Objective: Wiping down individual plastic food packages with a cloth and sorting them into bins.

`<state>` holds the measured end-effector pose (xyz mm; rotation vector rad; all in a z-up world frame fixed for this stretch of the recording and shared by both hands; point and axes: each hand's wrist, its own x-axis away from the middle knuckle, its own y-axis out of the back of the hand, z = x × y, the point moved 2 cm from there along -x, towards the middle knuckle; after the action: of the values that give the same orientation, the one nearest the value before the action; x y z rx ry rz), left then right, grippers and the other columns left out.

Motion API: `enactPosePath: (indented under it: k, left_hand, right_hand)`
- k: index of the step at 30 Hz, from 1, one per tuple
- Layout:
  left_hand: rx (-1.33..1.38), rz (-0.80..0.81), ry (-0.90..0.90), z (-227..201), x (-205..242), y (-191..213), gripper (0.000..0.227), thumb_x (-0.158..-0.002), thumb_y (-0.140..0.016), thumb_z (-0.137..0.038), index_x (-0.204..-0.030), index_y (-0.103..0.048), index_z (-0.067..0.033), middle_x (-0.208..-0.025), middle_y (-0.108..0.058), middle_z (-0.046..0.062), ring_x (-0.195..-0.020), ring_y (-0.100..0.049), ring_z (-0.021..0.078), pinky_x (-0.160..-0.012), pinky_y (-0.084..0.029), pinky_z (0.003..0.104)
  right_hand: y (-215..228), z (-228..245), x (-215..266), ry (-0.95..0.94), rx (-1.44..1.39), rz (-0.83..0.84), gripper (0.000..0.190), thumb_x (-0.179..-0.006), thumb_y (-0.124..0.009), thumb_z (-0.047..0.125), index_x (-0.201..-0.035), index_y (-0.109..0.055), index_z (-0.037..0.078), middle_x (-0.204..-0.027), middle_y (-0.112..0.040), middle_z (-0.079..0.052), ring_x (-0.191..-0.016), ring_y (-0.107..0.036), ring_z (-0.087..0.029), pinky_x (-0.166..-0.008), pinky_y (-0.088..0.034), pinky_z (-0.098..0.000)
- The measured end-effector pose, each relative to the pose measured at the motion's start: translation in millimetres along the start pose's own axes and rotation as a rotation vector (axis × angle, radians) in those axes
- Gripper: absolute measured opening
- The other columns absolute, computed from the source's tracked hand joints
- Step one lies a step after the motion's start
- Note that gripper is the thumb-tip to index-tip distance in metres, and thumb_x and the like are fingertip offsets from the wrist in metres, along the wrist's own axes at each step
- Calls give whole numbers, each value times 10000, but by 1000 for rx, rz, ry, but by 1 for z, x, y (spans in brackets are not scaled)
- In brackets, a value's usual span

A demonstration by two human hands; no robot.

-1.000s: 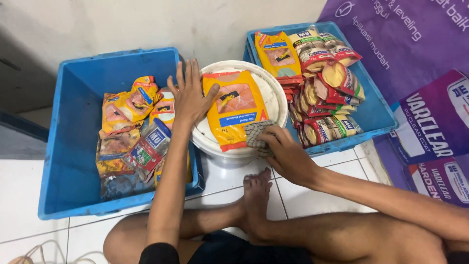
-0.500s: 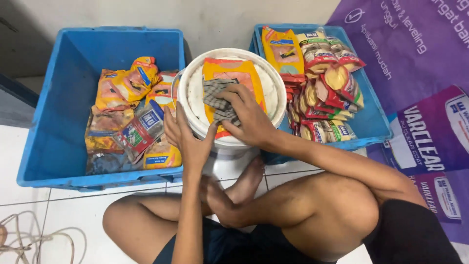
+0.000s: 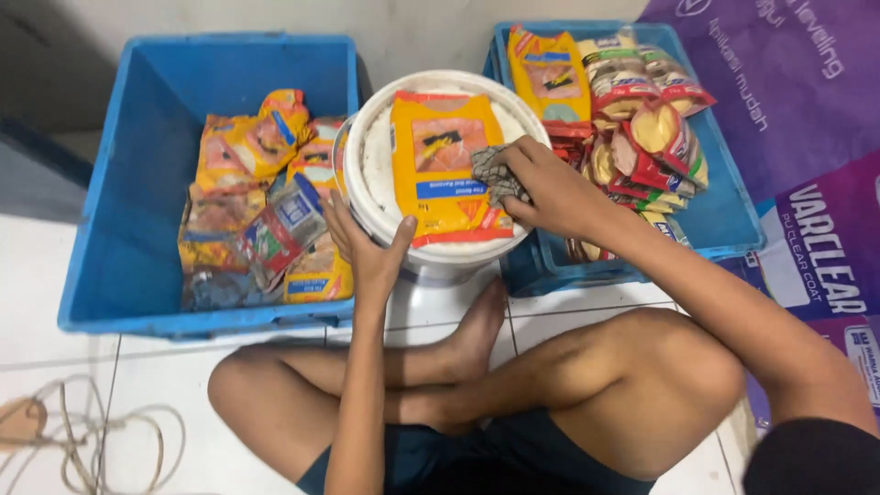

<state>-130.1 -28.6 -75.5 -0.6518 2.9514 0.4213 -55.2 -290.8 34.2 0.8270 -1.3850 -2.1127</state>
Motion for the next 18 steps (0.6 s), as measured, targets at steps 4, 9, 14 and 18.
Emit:
enactPosePath:
  k: [4,9,14,18]
  left_hand:
    - [23,-27,-15,17,5,-10,1214,-827,-856,-548,-1680,-75,-177,-1710,45,218,-1569,0,459,-1195,-71,704]
    - [123,-83,-126,1,9,-9,1371,-729,-952,-577,-1686,-39,-217,-1702,-51,179,-1580,-67,407,-1252,-58,609]
    - [133,21,-43,-13,12,-1,1408,-702,-968,-462,-1677,-1,-155,-1700,15,237,-1567,3,466,-1230,3,647]
    - [206,96,32,-25,10,4,1459,-645,-965,-492,-1667,13,-138,-1690,50,281,-1555,43,510,-1220,28,672]
  right_hand:
    - [18,32,6,38,89,-35,519,-813,-742,189,-1265,-552,19,-1219,-531,-241,-1136,-585,-502,-957,-509,-559]
    - [-12,62,-2,84,-271,-199,546,-899,-692,305,-1346,-519,43,-1236,-506,-210,-1234,-538,-468,-1062,-462,-534]
    - [-42,55,2,93,-17,-187,522,-841,-761,211,-1300,-577,44,-1219,-522,-169,-1196,-570,-417,-1032,-489,-491]
    - [-10,33,18,-12,-28,-181,533,-845,-793,184,-1312,-571,54,-1177,-528,-170,-1173,-578,-430,-1027,-477,-517]
